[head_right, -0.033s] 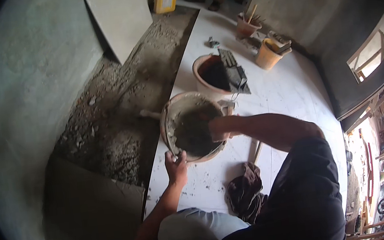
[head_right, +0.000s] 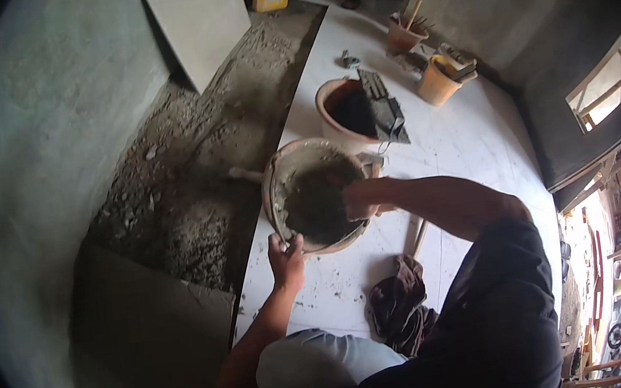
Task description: The person applies mortar to a floor surface using a trowel and then positions a large tile onto the mortar bed.
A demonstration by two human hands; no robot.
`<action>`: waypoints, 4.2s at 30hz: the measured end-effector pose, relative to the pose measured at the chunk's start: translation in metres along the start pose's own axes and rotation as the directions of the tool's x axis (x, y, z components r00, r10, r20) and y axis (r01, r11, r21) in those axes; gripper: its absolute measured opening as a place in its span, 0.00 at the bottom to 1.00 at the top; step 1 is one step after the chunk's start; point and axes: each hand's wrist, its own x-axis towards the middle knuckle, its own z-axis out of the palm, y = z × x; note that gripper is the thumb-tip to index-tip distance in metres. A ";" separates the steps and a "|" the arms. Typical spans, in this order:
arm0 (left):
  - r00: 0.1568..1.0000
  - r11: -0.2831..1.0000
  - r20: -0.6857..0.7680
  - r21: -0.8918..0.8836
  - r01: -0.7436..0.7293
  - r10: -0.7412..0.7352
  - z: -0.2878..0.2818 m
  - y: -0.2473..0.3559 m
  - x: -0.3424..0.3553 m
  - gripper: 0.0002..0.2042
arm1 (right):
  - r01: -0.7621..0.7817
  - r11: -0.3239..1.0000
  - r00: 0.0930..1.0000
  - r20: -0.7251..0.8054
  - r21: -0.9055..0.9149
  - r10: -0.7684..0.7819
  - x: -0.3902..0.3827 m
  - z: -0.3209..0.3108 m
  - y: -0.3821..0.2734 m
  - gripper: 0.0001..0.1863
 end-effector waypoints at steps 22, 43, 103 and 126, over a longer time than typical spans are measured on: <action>0.955 0.808 0.205 0.586 0.057 -0.216 -0.152 0.042 -0.075 0.34 | 0.222 -0.061 0.806 -0.148 0.973 0.573 -0.053 -0.010 -0.042 0.17; 0.720 0.053 -0.040 0.993 0.106 -0.693 -0.242 0.210 -0.460 0.15 | 0.278 0.959 0.686 -0.711 0.062 -0.153 0.329 -0.316 -0.434 0.23; 0.579 0.230 -0.039 0.895 0.383 -0.814 -0.263 0.214 -0.418 0.30 | 0.389 0.224 0.888 -0.428 0.894 0.165 0.438 -0.385 -0.346 0.23; 0.708 0.233 -0.095 0.906 0.352 -0.700 -0.249 0.205 -0.434 0.31 | 0.412 0.507 0.896 -0.237 0.757 -0.375 0.338 -0.295 -0.334 0.21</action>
